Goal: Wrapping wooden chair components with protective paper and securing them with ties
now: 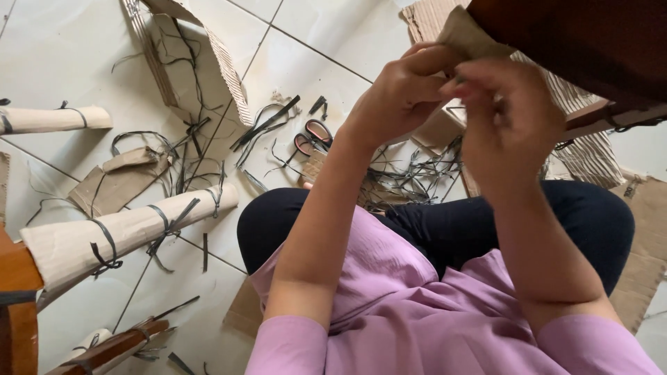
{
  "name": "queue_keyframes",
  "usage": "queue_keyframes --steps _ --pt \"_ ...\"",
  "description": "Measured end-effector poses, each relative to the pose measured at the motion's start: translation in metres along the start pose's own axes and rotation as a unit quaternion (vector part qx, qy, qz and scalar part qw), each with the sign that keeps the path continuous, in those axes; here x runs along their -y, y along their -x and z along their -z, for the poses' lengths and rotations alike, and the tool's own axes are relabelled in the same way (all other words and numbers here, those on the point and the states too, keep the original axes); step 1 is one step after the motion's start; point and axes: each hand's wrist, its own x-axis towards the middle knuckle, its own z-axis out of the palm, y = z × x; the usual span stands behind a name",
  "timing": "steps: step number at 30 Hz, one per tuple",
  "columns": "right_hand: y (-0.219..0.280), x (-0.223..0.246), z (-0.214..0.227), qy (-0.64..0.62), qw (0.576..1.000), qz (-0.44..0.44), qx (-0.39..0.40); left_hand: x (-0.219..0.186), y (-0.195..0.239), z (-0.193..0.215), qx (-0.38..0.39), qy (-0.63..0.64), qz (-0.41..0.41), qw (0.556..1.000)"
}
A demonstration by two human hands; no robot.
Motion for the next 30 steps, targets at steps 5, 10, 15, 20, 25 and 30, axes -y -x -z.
queue_keyframes --steps 5,10,15,20,25,30 --pt "-0.016 0.011 0.007 -0.159 0.985 -0.053 0.036 -0.019 -0.013 0.003 -0.041 0.043 0.046 0.997" --pt "0.002 0.012 0.026 -0.122 0.991 -0.057 0.006 -0.031 -0.025 0.013 -0.043 0.085 0.029 0.995" --pt "0.025 -0.021 0.026 0.122 0.992 0.026 0.004 -0.029 -0.023 0.012 -0.032 0.099 0.029 0.994" --pt "0.011 -0.026 0.008 0.108 0.985 0.135 -0.027 -0.037 -0.026 0.013 -0.031 0.093 0.037 0.994" --pt "0.015 -0.034 0.008 0.097 0.986 0.135 -0.026 -0.021 -0.017 0.006 -0.052 0.038 0.023 0.998" --pt "0.024 -0.029 0.018 0.036 0.987 0.155 0.018 -0.017 -0.016 0.005 -0.033 -0.117 0.030 0.992"
